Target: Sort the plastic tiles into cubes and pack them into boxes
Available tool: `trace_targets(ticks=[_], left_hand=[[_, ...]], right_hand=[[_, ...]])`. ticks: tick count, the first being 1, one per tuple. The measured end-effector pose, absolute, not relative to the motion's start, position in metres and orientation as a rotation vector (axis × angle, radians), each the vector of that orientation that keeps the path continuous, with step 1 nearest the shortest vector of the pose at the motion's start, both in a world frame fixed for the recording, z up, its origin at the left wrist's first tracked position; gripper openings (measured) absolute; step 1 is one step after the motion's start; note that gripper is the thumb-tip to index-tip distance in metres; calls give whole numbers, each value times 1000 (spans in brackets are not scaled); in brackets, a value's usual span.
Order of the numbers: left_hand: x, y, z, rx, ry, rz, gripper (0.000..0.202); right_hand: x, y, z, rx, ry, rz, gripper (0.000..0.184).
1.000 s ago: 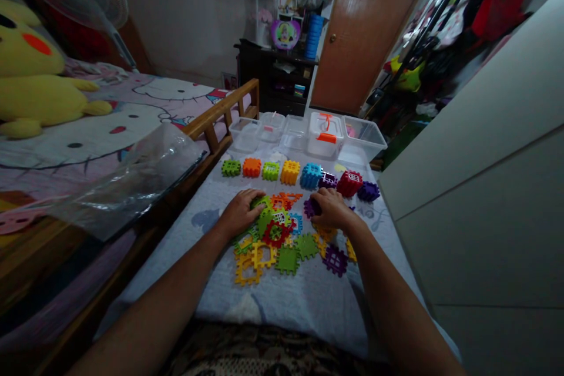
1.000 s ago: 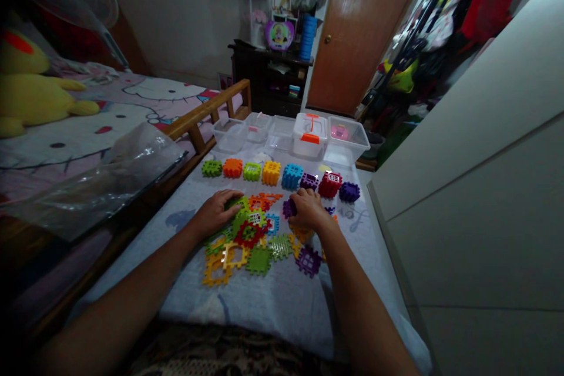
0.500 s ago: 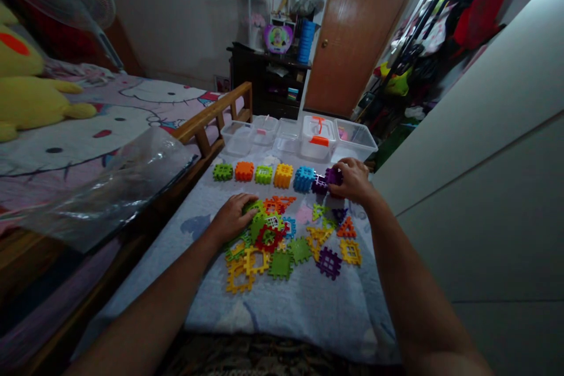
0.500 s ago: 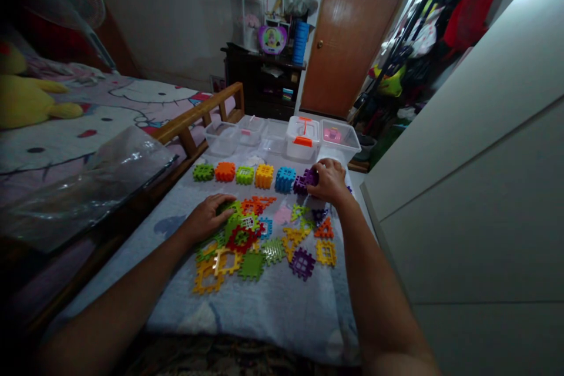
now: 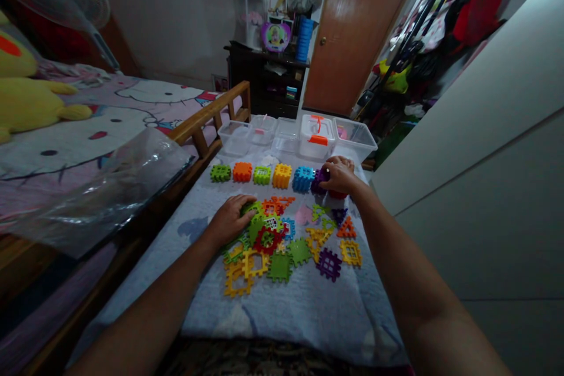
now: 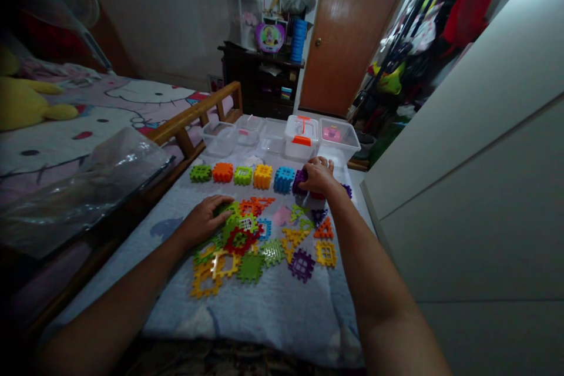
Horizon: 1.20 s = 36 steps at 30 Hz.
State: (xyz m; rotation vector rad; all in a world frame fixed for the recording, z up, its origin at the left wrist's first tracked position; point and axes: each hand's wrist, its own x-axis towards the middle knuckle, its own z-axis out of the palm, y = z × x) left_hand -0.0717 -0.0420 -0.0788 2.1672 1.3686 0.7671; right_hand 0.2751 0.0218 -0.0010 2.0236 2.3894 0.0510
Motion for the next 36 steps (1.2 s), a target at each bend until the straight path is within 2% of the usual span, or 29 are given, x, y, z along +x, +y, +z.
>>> trace_targets(ticks=[3,9,18,21,24,29,36], left_hand=[[-72,-42,-78,2164,1372,775,36],[-72,-42,-77,2159,1373,759,36],[-71,-42,-78,2156,1373,773,38],[-72,-42,-78,2155,1379,774,37],[-72,-42,-78,2155,1375,763,38],[-73,-42,-79,2163,1367,775,38],[-73,-40,-80,2188,1387,801,37]], right_hand=[[273,23,-4,2023,2348,28,46],[274,25,-10,1996,2299,21,55],[270,27,-10,1959,2288,18,47],[272,24,-5,2006,2332,13,55],[282,12,9,2176,2495,1,61],[301,-35,32,2593,2861,9,42],[295,-96,-5,3223,2681,-322,24]])
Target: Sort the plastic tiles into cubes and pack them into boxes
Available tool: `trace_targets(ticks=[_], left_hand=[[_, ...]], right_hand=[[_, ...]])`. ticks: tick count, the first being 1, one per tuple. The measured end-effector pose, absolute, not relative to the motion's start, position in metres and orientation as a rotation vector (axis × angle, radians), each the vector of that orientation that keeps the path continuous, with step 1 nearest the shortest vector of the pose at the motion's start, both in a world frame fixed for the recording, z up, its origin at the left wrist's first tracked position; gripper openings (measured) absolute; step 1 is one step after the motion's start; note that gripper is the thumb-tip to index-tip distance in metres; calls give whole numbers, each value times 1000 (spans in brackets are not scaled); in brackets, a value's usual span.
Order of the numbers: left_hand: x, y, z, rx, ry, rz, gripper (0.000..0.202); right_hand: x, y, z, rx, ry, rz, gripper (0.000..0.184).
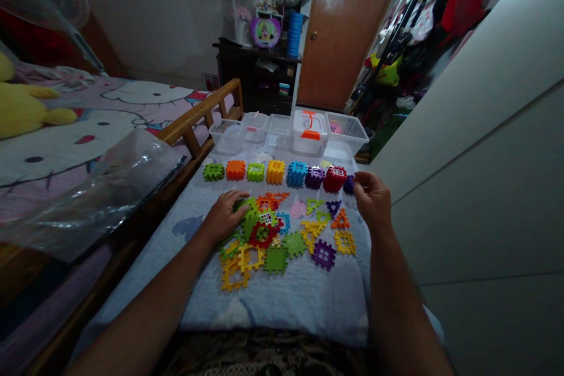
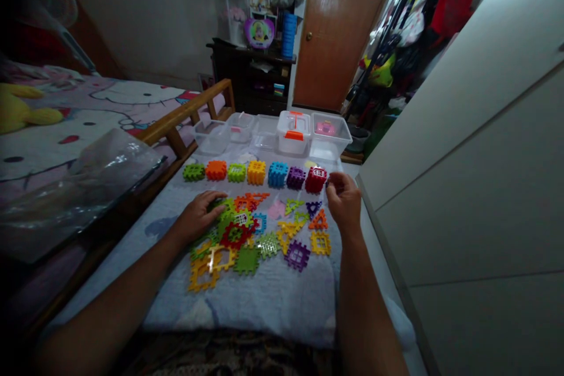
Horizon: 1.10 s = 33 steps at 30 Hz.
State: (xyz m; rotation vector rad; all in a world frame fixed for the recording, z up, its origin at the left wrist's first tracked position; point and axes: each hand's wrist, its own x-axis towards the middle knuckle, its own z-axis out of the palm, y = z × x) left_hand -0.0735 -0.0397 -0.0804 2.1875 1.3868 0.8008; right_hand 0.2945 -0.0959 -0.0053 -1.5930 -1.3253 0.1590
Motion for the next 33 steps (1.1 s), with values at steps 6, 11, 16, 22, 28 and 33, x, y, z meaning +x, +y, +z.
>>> trace_targets(ticks=[6,11,16,22,28,33], left_hand=[[-73,-40,-78,2170,1398,794,34],[-74,-39,-81,2175,1416,756,36],[-75,-40,-80,2149,1394,757,38],[-73,-43,-79,2057,1356,786,41],[-73,-42,-79,2095,1362,829,36],[-74,-41,-79,2114,1399,864,32]], right_hand=[[302,-104,-40,-1812,-1430,220,20],[312,-104,-55,-1975,-1562,297,21],[307,-103,-57,-1950,-1652,415,23],[295,-102,-56,-1804,-1632,438,27],[289,-101,-58,-1766,-1637,438,29],[282,-99,-62,-1714,-1701,447,26]])
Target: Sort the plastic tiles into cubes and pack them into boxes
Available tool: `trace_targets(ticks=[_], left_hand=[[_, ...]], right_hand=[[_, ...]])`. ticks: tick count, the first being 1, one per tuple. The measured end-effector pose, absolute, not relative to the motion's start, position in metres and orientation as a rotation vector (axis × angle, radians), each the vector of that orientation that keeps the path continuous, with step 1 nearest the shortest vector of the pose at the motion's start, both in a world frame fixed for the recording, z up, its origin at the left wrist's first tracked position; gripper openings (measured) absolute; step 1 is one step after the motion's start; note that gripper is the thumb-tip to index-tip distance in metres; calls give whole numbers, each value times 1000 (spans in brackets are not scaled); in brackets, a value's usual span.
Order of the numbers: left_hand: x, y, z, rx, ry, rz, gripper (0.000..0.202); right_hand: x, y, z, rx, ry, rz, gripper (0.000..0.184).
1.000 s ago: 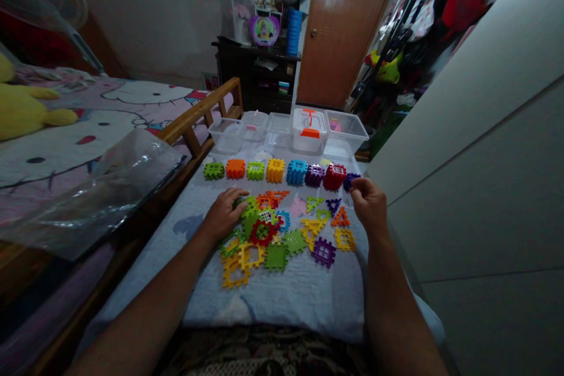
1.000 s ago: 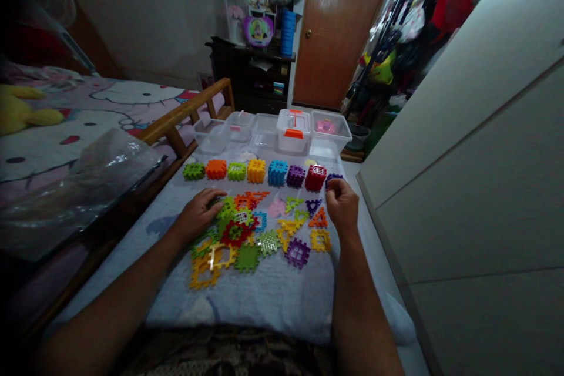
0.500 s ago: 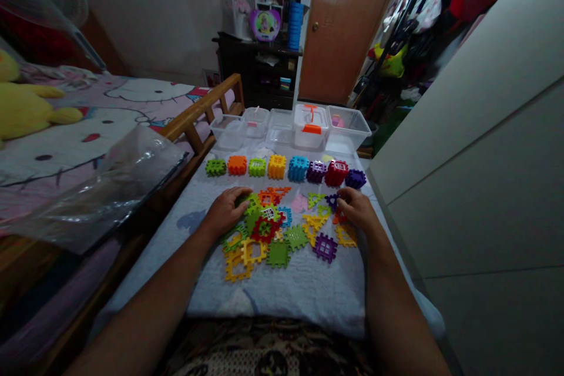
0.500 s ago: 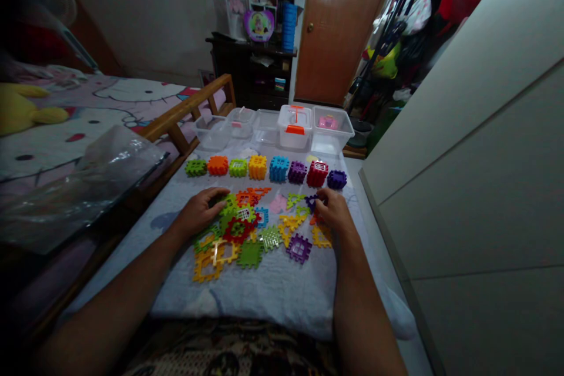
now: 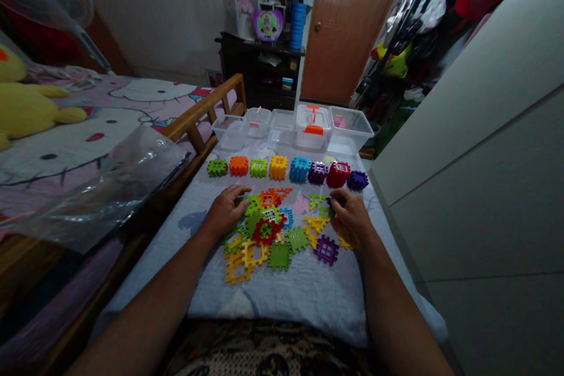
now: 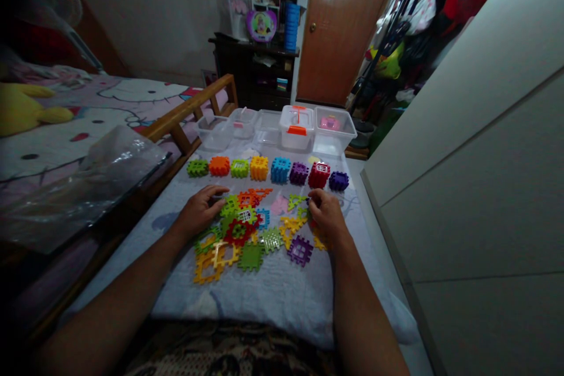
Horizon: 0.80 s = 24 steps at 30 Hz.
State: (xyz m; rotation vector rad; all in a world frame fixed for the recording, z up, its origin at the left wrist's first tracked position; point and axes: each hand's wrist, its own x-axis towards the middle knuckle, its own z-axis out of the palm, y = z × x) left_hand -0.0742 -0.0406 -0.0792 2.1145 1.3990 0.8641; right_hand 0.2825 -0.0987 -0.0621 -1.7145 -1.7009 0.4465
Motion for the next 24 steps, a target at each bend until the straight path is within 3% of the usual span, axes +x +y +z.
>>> trace_targets(ticks=[9,17,24], left_hand=[[-74,-40,-81,2096,1404,865,32],[-74,-42,-79,2092,1391,863,33],[-73,-43,-77,2096,1378,896,31]], right_hand=[[283,-98,-55,-1720,-1675,484,22],[269,-134,-7,-1741,-2210,710,3],[243,-185,-21,-1840,-2436,464,28]])
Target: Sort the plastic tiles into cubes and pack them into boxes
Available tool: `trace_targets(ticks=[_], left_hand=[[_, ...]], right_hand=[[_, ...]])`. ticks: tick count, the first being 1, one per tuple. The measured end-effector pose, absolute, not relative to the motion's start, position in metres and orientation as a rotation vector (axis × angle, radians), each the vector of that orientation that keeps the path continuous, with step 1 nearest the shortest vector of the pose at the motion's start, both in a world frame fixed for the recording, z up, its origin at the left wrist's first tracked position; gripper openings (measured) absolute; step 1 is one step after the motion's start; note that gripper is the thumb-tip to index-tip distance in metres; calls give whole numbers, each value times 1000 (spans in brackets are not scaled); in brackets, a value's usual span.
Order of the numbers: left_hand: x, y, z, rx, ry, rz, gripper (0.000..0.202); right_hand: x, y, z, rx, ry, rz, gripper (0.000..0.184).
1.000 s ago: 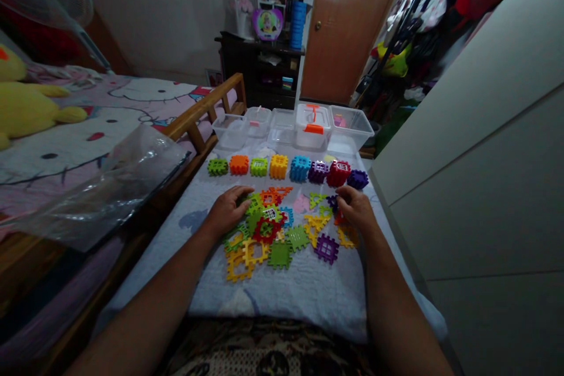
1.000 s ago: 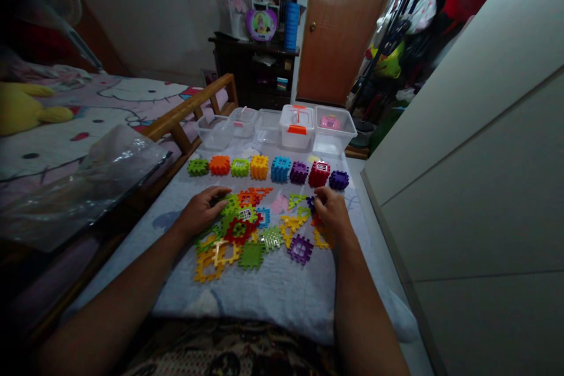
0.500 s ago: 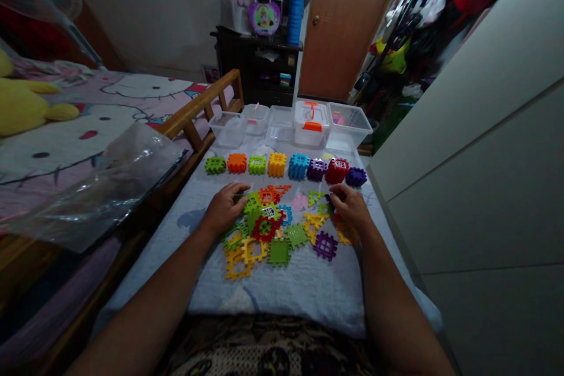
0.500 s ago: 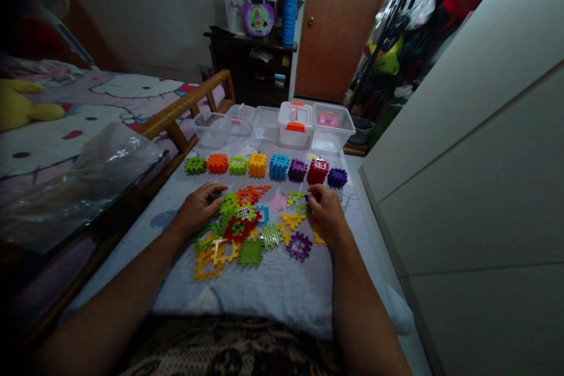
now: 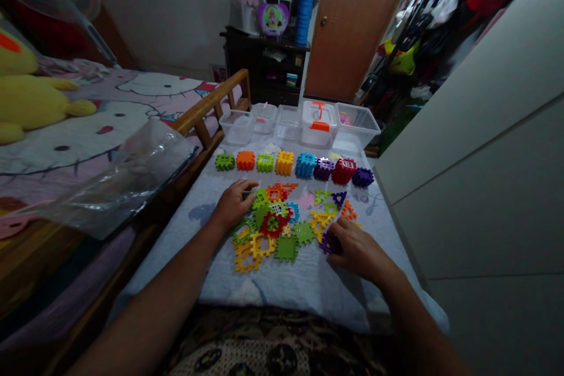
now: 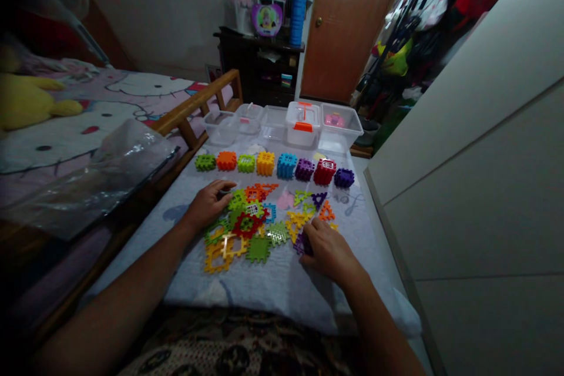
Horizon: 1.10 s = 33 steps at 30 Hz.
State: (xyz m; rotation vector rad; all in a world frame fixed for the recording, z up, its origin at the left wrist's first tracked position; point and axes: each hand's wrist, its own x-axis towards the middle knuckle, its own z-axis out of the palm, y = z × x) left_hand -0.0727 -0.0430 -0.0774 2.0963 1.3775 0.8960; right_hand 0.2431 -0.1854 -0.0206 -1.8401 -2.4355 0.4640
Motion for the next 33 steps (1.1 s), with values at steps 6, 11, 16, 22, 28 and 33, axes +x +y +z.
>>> trace_targets(ticks=[6,11,16,22,28,33], left_hand=[[-73,-44,-77,2083,1382,908,29],[-72,-44,-76,2070,1382,917,28],[-73,-44,-74,2066,1355,889,27],[-71,-58,-58,2250,1092,868,33],[-55,-76,-49,2386,938,560,67],[-54,-74,-54,2374,1006,557,70]], right_hand=[[242,-188,-16,-1780,-2471,485,16],[239,-167,8,-1677,-2413,623,18],[222,-123,7,-1578,-2277,664,18],[213,-89,-31,-1647,-2240,548,18],[215,-100,-48,-1639,-2374,268,47],[214,-102,-55,-1662,-2386,267,47]])
